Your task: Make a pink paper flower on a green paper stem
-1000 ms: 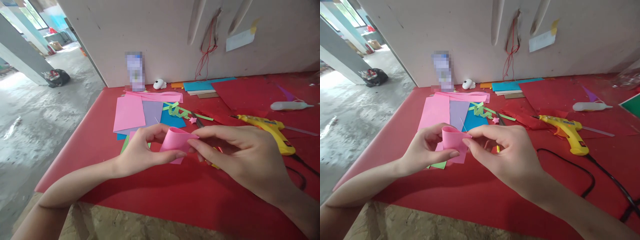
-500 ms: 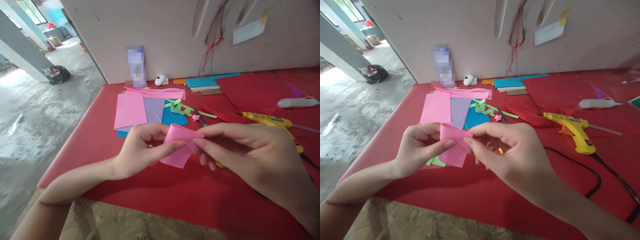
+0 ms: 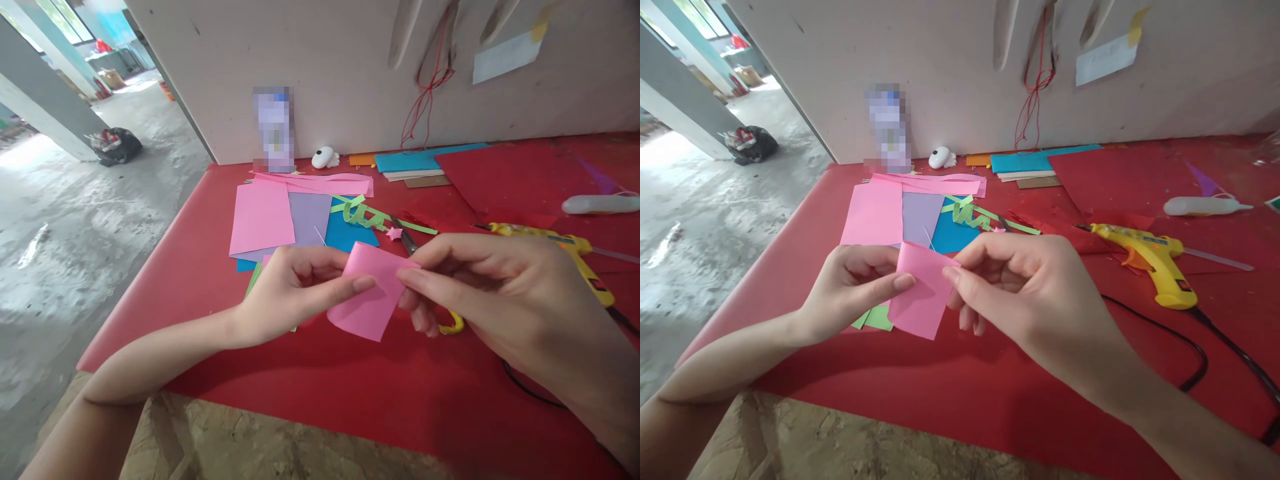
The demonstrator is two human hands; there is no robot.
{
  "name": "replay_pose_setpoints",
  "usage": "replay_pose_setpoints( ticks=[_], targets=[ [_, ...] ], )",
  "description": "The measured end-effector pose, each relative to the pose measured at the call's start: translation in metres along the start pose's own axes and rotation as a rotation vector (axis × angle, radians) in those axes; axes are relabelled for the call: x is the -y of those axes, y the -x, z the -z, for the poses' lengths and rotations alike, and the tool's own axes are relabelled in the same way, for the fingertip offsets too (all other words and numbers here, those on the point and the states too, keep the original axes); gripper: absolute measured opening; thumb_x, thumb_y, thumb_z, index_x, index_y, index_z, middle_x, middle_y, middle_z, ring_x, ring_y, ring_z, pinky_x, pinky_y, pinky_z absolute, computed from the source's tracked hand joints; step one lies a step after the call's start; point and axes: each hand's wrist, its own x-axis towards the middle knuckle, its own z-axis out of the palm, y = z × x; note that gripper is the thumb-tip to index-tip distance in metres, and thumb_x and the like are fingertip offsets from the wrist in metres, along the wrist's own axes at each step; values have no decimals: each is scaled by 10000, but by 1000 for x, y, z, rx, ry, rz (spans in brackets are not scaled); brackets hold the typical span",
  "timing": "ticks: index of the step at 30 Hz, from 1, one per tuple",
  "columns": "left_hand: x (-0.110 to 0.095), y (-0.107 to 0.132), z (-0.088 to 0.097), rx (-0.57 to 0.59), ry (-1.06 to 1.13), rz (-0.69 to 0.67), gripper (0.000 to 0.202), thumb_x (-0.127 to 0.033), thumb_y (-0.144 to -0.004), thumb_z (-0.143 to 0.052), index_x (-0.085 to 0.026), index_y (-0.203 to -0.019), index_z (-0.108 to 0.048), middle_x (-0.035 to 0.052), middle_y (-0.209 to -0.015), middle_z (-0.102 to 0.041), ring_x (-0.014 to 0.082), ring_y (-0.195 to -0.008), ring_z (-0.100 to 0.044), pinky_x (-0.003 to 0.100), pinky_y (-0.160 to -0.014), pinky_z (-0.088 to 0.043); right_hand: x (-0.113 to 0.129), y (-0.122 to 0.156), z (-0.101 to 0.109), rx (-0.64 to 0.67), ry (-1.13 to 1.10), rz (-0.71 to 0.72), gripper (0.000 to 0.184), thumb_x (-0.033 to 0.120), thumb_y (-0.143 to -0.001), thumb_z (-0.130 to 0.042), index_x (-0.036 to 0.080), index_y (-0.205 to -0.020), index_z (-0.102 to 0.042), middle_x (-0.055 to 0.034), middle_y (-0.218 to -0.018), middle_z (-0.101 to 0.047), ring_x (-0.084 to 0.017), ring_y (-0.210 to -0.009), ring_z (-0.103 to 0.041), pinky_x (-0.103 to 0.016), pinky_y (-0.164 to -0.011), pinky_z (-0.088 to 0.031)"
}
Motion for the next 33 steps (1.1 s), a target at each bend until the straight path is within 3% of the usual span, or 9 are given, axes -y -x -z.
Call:
replay_pose_setpoints(
  ticks=[4,8,11,14,18,21,24,28,33],
  targets=[
    [3,-3,2,24,27,32,329,-457,-801,-633,-162,-657,-659,-44,-474,-373,61,-470,-313,225,-422,-241,-5,-5,7,69,-71,-28,157,227,-725,-731,195,-594,-650,47,-512,-623,-45,-397,-549,-133,-384,-417],
    [7,-9,2,30,109,31,380,-415,-817,-613,-143,-558,-556,-36,-520,-381,62,-508,-337,234,-464,-276,-7,-12,10,129,-63,-21,175,255,-745,-714,195,-602,-633,41,-513,-605,-55,-388,-530,-163,-354,-384],
    [9,-13,3,44,88,37,367,-376,-812,-623,-137,-545,-546,-40,-514,-384,54,-506,-323,226,-460,-263,-8,-17,10,181,68,11,202,314,-770,-681,194,-628,-603,35,-537,-589,-65,-424,-514,-186,-379,-392],
    [9,-15,3,173,40,73,401,-339,-805,-640,-136,-498,-482,-55,-487,-351,36,-477,-274,212,-432,-226,-9,-18,6,245,268,93,144,297,-792,-649,195,-694,-622,27,-612,-582,-72,-540,-517,-188,-471,-408],
    [7,-13,-1,303,32,126,382,-351,-791,-662,-129,-529,-495,-63,-500,-332,30,-483,-267,194,-416,-214,-13,-16,-2,303,374,148,239,245,-842,-530,185,-610,-535,49,-520,-438,-56,-476,-368,-202,-417,-281],
    [4,-10,-3,331,25,152,337,-328,-783,-669,-124,-553,-529,-73,-494,-319,24,-474,-255,189,-410,-209,-16,-15,-4,331,296,151,293,252,-843,-500,180,-560,-516,50,-481,-390,-52,-445,-298,-225,-390,-206],
    [3,-9,-4,353,-10,168,334,-308,-790,-656,-128,-547,-514,-75,-486,-331,19,-459,-258,187,-398,-194,-17,-14,-1,317,182,57,349,318,-828,-528,175,-510,-527,40,-453,-384,-50,-425,-286,-245,-382,-177],
    [2,-10,-4,368,44,191,398,-325,-788,-664,-143,-528,-426,-88,-476,-317,6,-430,-258,162,-383,-204,-18,-16,3,277,79,-61,364,313,-787,-562,173,-463,-472,47,-408,-355,-40,-380,-278,-242,-372,-175],
    [4,-8,-5,361,110,233,377,-349,-842,-593,-165,-563,-417,-106,-433,-322,10,-337,-374,133,-331,-282,-20,-19,2,274,77,-41,360,328,-802,-551,181,-487,-458,42,-435,-379,-52,-405,-297,-243,-387,-205]
  ],
)
